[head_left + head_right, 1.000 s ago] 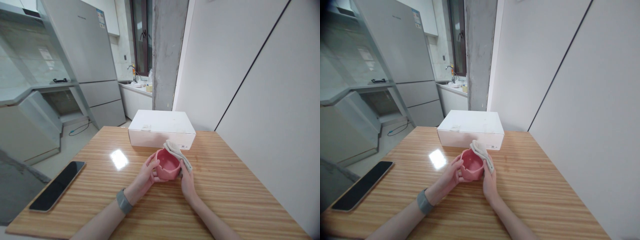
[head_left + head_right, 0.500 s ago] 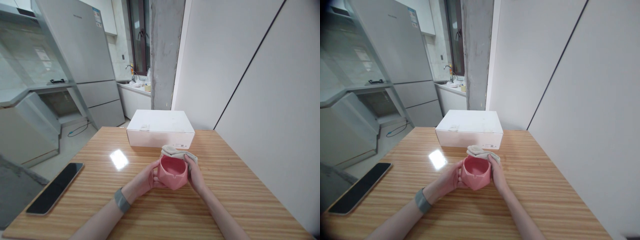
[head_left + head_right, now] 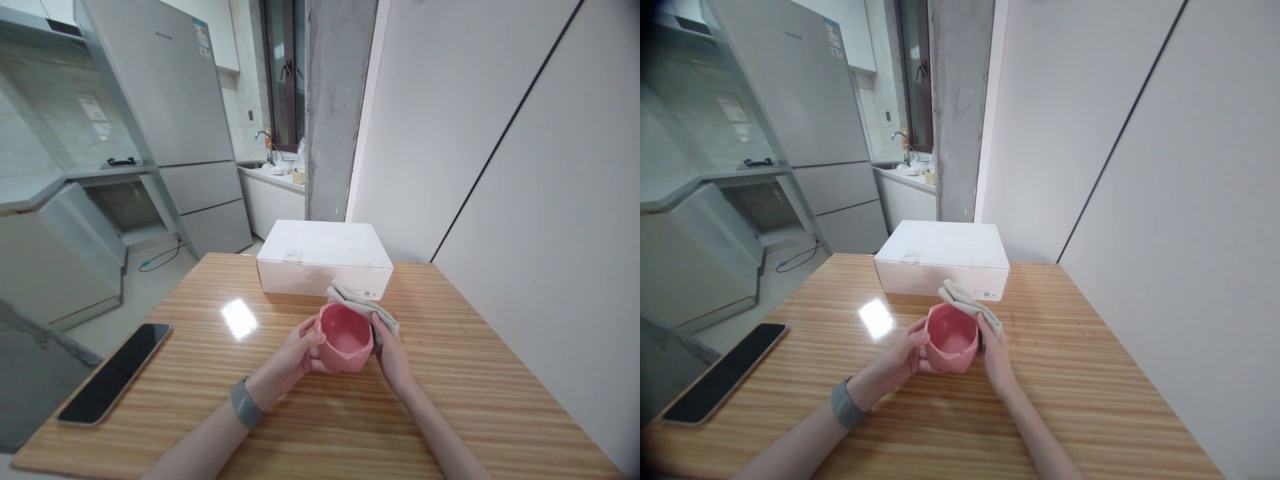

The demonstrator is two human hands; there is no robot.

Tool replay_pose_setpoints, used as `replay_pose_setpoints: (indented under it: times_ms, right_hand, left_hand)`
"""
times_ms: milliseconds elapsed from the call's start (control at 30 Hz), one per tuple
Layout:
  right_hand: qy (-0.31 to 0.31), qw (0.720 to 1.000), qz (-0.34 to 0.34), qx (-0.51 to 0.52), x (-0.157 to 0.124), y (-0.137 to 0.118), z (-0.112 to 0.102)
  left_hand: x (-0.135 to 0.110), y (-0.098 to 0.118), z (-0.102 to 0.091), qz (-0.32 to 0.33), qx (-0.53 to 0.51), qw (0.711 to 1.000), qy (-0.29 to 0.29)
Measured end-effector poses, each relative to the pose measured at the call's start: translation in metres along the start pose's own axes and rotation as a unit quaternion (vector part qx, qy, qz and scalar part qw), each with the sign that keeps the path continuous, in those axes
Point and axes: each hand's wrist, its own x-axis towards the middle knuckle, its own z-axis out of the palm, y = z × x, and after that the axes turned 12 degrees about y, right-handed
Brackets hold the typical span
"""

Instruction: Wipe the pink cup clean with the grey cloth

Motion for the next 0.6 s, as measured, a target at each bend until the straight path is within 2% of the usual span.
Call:
replay_pose_setpoints:
  times_ms: [133, 233, 333, 400, 500, 600]
  right_hand:
    - [0.06, 0.998, -0.031, -0.016, -0.015, 0.012, 0.006]
    - [0.102, 0.994, -0.046, -0.017, -0.023, 0.016, 0.011]
    - [0.095, 0.993, -0.059, -0.022, -0.022, 0.01, 0.01]
    - [0.089, 0.994, -0.061, -0.029, -0.018, 0.003, 0.007]
    - [0.068, 0.996, -0.055, -0.031, -0.011, -0.005, 0.003]
    - [0.027, 0.999, -0.025, -0.014, -0.007, -0.006, -0.001]
  left_hand:
    - [-0.002, -0.003, 0.007, 0.039, -0.045, 0.997, 0.047]
    - [-0.006, -0.003, 0.011, 0.034, -0.066, 0.997, 0.029]
    - [-0.006, -0.003, 0.013, -0.003, -0.047, 0.999, -0.02]
    - [-0.002, -0.005, 0.011, -0.012, -0.039, 0.999, -0.011]
    - [0.005, -0.01, 0.007, 0.02, -0.033, 0.999, 0.03]
    - [0.006, -0.01, 0.003, -0.002, -0.02, 0.999, 0.027]
